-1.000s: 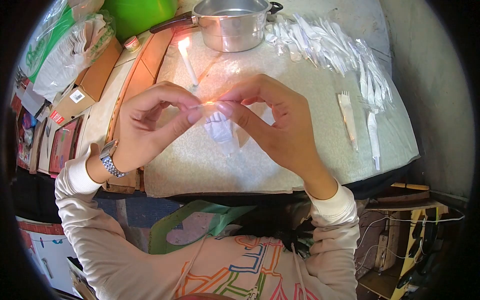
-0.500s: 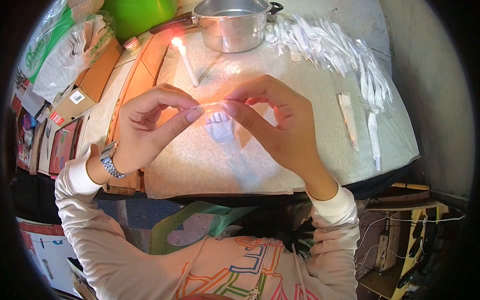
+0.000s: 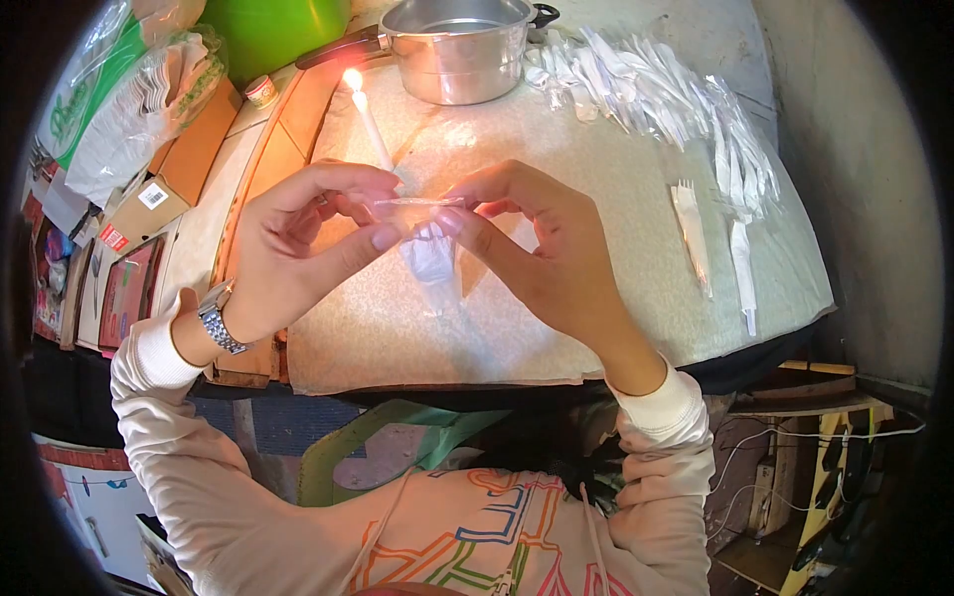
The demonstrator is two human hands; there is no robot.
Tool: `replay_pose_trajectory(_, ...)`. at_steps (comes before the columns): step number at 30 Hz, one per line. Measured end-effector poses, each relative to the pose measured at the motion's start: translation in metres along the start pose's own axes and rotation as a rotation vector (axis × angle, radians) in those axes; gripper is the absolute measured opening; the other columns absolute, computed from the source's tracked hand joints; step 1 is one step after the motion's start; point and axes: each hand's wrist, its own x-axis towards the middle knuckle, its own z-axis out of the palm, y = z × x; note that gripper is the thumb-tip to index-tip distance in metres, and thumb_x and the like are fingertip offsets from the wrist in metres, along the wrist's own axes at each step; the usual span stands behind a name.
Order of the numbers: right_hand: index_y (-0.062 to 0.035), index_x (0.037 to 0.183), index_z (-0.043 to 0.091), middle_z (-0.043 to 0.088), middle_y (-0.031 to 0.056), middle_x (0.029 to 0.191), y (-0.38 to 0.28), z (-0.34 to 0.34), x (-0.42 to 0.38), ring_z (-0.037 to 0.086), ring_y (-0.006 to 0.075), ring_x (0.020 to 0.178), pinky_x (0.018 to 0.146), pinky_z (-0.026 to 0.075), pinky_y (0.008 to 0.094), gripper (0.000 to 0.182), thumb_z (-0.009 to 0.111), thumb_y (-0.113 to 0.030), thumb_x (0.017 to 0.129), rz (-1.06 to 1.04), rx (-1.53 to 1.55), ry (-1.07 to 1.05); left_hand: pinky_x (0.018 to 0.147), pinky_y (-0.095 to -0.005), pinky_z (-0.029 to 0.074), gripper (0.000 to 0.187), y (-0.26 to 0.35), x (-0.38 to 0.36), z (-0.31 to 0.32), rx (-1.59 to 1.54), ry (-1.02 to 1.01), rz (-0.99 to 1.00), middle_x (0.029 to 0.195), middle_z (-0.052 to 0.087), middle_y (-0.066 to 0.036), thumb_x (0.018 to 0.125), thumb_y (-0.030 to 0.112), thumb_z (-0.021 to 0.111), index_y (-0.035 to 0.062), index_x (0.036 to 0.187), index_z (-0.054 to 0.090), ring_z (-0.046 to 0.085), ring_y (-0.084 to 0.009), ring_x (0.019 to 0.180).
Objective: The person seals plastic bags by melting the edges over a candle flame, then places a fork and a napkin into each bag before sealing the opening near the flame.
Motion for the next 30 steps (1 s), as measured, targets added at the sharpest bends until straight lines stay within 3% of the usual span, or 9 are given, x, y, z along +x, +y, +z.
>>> replay_pose_trajectory(2,-0.0026,0.093,0.063,0.064,0.0031,0.089,0.0,0.0,0.0,0.058,0.0093,0.083,0.076,0.044,0.0248,0.014,0.066,-0.011,0.083,-0.004,-0.013,0.0,0.069,-0.0206,0.047,0.012,-0.007,0.0,0.003,-0.034,0.03,0.032,0.088,0.066,-0.004,0.08,0.005,0.068,0.0012,0.092,0.066,0.058,-0.0069,0.077)
replay_pose_trajectory(8,-0.0052,0.099,0.064,0.064,0.004,0.094,-0.006,0.004,0.001,0.057,0.0098,0.087,0.077,0.043,0.0247,0.018,0.067,-0.01,0.082,-0.054,0.008,0.04,0.064,-0.0203,0.046,0.009,-0.015,-0.001,0.001,-0.012,-0.051,0.049,0.086,0.067,-0.004,0.081,0.005,0.068,0.0019,0.088,0.067,0.059,-0.0078,0.074)
replay_pose_trajectory(20,-0.0037,0.09,0.068,0.064,0.0066,0.089,-0.006,0.002,0.006,0.06,0.0133,0.082,0.073,0.046,0.0252,0.01,0.066,-0.004,0.08,-0.182,-0.067,0.001,0.062,-0.0213,0.047,0.01,-0.013,0.0,0.0,0.036,-0.065,0.043,0.086,0.067,-0.005,0.08,0.006,0.068,0.0041,0.089,0.069,0.06,-0.0095,0.076)
replay_pose_trajectory(30,-0.007,0.091,0.068,0.064,0.0054,0.092,-0.014,0.008,0.009,0.058,0.012,0.083,0.073,0.043,0.0252,0.013,0.07,-0.01,0.079,-0.142,-0.062,0.02,0.062,-0.0214,0.048,0.013,-0.015,-0.001,-0.001,0.028,-0.086,0.008,0.089,0.067,-0.006,0.08,0.007,0.068,0.0043,0.093,0.069,0.06,-0.01,0.075)
